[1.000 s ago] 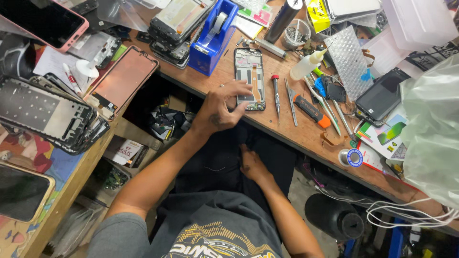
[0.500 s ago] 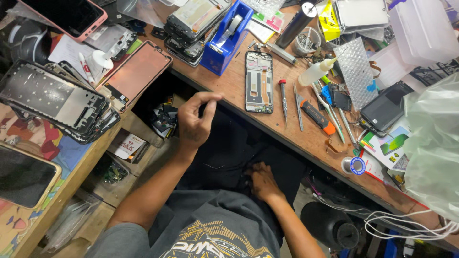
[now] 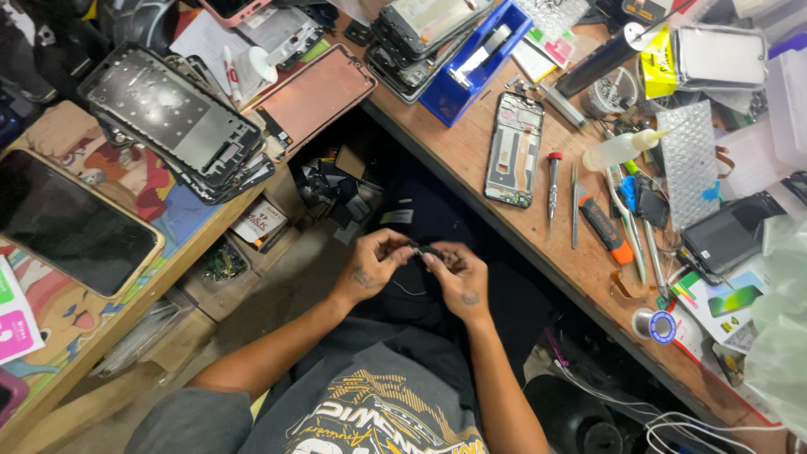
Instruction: The person uses a screwdriver to remove screws from a disassembled smartphone, then uses tweezers to lift and remove a small circuit board. They wipe the phone's interior with a cloth and continue unscrewing components.
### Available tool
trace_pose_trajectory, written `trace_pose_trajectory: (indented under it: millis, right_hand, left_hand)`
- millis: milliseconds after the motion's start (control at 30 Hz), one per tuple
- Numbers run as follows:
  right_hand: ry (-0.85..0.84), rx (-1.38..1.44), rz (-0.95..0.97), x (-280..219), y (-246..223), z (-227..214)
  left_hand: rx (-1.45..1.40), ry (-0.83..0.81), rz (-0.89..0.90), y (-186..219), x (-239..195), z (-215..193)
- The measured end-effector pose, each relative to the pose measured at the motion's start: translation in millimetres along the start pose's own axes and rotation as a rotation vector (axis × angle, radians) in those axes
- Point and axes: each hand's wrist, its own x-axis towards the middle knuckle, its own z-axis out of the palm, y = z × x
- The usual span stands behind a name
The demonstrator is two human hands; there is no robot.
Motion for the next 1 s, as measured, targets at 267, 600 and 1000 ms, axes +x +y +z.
trace_pose_trajectory:
  millis: [267, 600, 1000]
  right_hand:
    - [-0.081, 0.100, -0.009, 27.4, 15.9, 32.0]
    - [-0.023, 0.117, -0.014, 22.6, 39.1, 20.6]
    - [-0.042, -0.072, 0.009, 21.8, 30.8, 30.6]
  left_hand:
    - [-0.050, 0.291, -0.032, -70.1, 25.7, -50.7]
    - [0.687, 0.454, 0.113, -164.0, 91.1, -100.5]
    - [1.013, 0.359, 0.446, -147.2, 153.8, -96.8]
